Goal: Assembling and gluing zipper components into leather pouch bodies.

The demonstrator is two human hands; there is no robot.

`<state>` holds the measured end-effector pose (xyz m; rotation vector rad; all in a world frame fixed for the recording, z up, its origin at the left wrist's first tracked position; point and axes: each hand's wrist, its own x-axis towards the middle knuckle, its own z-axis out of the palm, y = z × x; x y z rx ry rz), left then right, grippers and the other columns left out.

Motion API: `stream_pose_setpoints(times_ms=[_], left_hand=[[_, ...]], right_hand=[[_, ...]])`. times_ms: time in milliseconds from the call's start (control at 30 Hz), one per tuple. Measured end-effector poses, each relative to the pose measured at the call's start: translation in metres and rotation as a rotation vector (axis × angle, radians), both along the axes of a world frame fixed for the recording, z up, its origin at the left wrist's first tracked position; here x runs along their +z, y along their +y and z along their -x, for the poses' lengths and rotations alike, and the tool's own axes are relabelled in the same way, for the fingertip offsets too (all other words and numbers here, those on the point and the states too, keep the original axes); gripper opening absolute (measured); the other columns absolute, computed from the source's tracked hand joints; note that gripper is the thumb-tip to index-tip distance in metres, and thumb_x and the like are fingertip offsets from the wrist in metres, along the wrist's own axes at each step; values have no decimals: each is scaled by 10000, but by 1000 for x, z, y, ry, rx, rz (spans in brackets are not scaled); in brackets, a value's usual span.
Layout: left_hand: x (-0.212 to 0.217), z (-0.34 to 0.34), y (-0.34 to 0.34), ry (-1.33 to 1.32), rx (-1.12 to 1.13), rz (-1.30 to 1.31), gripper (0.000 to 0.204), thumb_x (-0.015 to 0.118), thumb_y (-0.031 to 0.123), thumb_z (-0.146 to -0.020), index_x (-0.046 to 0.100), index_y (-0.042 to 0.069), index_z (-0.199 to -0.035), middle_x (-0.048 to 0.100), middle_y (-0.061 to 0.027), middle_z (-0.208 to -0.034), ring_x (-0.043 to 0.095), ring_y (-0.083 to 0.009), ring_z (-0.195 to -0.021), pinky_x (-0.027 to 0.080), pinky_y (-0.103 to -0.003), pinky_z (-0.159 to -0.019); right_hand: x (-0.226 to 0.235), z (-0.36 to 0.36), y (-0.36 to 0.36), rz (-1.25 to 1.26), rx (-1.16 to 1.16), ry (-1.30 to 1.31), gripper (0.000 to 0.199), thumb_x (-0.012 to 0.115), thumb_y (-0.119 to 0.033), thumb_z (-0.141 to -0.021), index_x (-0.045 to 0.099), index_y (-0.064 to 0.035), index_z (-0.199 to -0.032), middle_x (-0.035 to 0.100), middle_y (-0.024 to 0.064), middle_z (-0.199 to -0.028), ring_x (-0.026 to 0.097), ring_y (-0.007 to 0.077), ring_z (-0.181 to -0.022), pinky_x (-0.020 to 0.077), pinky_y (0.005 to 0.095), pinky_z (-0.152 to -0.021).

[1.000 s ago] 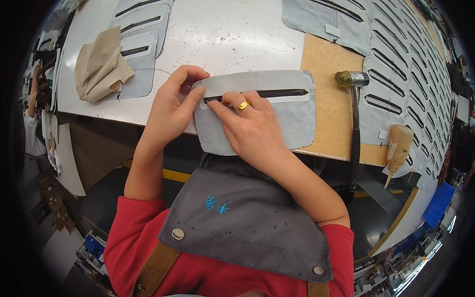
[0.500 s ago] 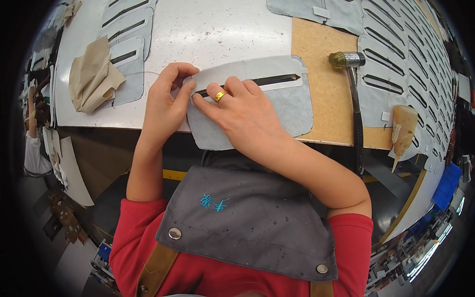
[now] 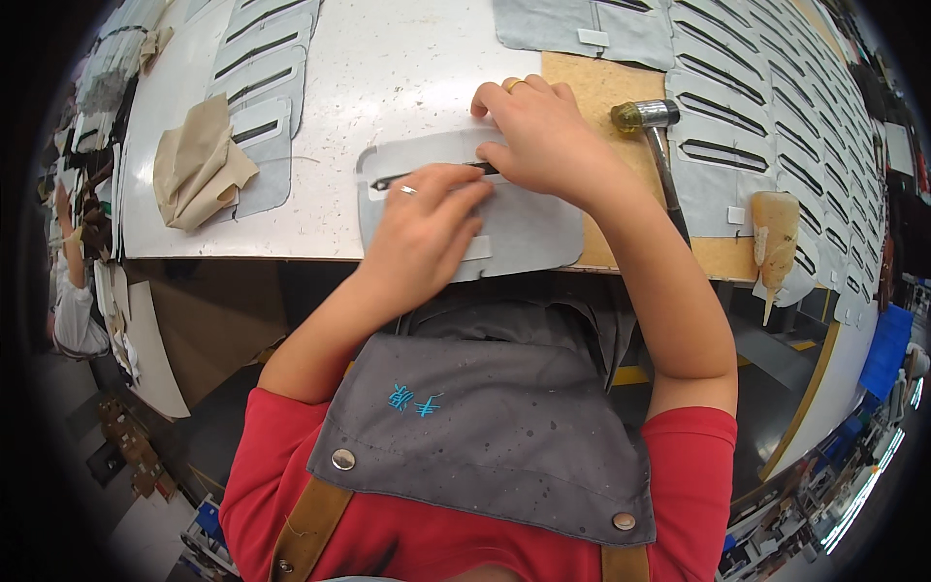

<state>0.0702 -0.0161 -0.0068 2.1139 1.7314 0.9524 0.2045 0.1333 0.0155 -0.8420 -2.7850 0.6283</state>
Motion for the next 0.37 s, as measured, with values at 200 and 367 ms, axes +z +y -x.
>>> stream_pose_setpoints(times_ms=[200, 367], left_hand=[[-12, -12, 2, 69, -62, -52, 316, 625, 17, -808, 603, 25, -1123, 548, -113, -1240, 503, -295, -1205, 383, -437, -966], [-2, -14, 9, 157, 33, 174, 422, 652, 61, -805, 577, 74, -1220, 467, -161, -1357, 397, -356, -1300, 345, -450, -1016]], right_hand=[[8, 10, 3, -134, -5, -11, 137, 678, -184, -791, 618, -87, -868, 614, 67, -875, 543, 244, -928, 357, 361, -898], [21, 6, -5, -361, -111, 188, 382, 729, -257, -765, 623, -156, -1118, 606, 100, -1098, 524, 237, -1072, 343, 399, -923]])
